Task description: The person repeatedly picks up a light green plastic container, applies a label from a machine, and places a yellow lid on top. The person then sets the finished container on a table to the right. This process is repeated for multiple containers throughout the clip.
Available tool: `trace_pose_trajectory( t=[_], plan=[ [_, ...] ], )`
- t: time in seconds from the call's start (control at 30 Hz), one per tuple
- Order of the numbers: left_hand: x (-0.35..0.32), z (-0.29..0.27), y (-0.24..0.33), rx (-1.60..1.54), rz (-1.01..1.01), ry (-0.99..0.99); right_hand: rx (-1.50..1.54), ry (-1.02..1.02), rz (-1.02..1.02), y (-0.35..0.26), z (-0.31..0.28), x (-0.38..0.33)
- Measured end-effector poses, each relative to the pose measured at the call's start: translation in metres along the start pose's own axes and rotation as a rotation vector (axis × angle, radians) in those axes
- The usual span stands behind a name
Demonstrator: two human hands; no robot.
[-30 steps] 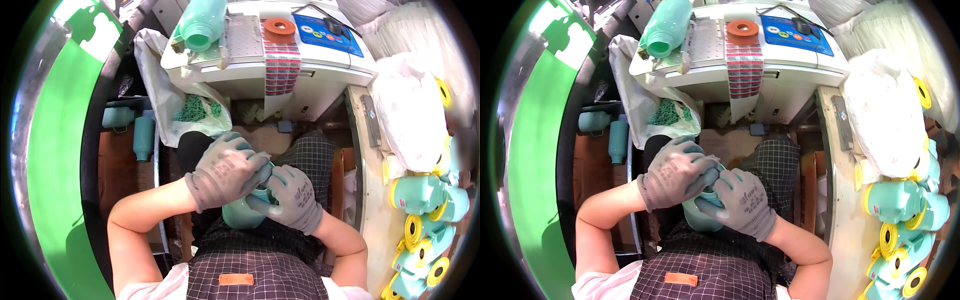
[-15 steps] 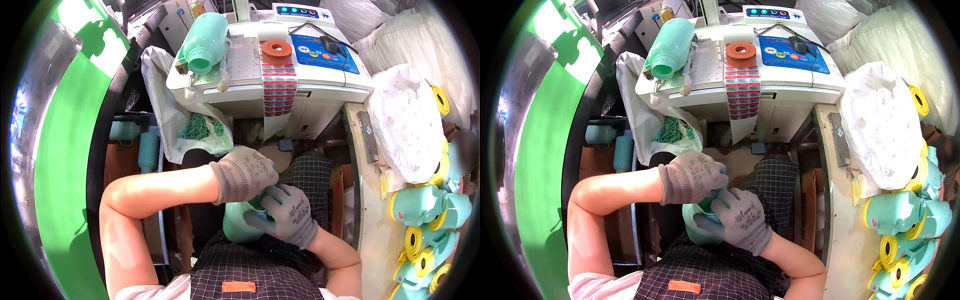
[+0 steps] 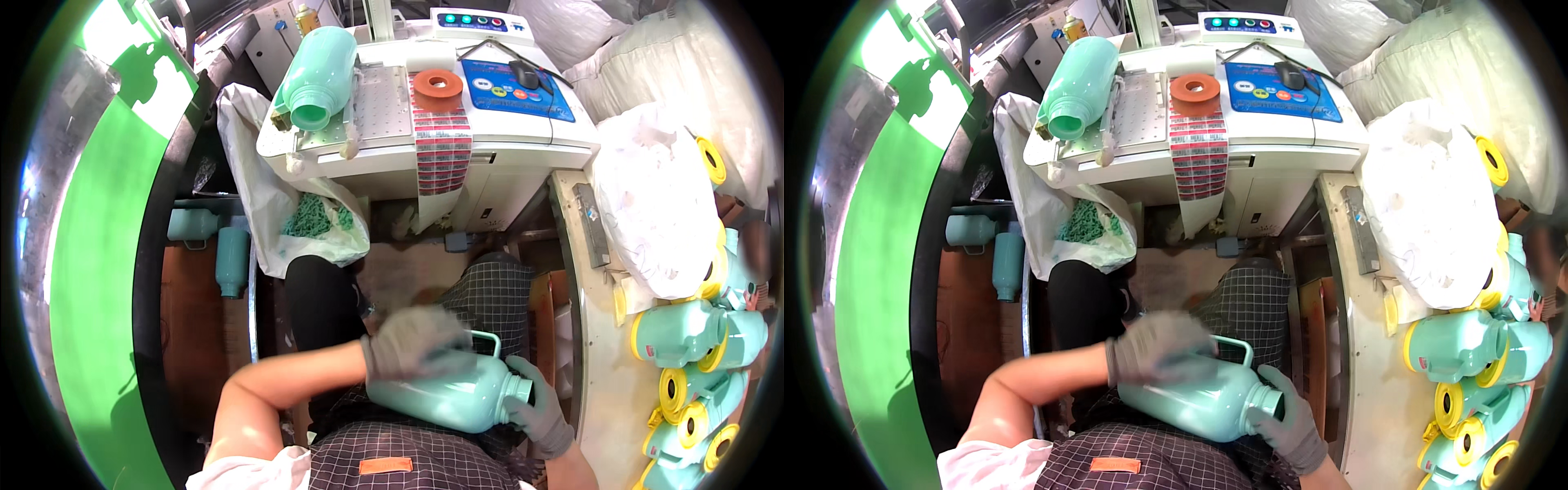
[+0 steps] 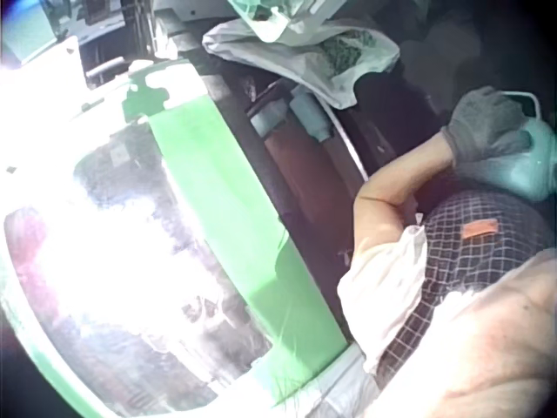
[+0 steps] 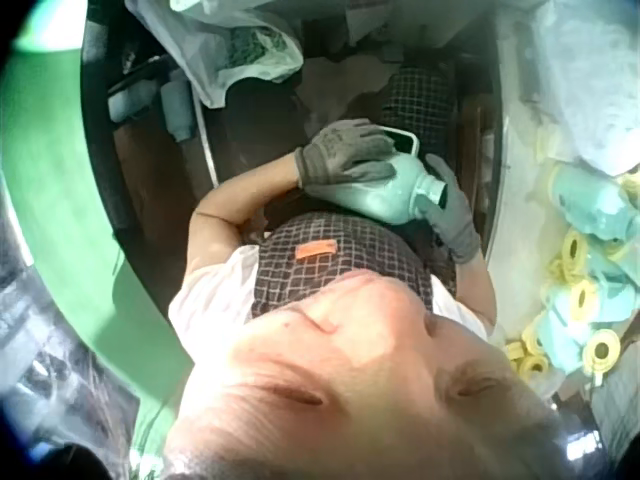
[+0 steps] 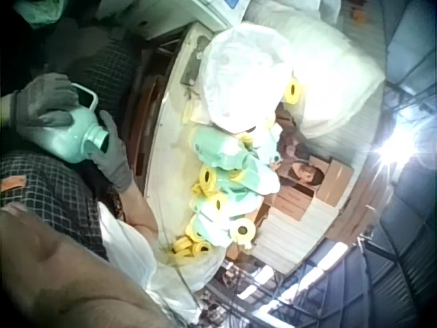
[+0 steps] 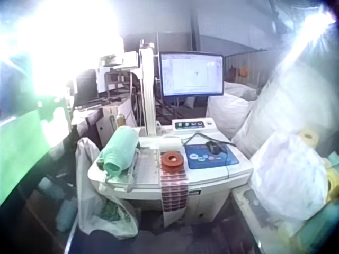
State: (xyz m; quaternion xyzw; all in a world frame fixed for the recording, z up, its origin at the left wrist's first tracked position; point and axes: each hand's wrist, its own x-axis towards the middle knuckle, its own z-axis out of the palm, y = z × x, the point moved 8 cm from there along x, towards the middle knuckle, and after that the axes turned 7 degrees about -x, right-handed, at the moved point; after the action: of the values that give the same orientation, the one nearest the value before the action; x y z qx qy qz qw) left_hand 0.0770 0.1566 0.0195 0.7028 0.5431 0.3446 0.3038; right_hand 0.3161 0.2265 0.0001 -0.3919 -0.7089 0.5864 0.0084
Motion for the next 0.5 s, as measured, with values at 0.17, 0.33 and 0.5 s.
trace_pose_trajectory(
  t=[0.17, 0.33, 0.5],
  plan=[
    [0.069, -0.188, -0.08, 0.48, 0.041, 0.833, 0.481, 0.432, -0.269, -0.023, -0.042, -0.01],
    [0.118, -0.227, -0.164, 0.726, 0.048, 0.716, -0.445, 0.842, -0.417, -0.026, -0.054, -0.011],
    [0.124, -0.226, -0.155, 0.712, 0.071, 0.691, -0.679, 0.945, -0.494, 0.007, -0.034, 0.001]
  ],
)
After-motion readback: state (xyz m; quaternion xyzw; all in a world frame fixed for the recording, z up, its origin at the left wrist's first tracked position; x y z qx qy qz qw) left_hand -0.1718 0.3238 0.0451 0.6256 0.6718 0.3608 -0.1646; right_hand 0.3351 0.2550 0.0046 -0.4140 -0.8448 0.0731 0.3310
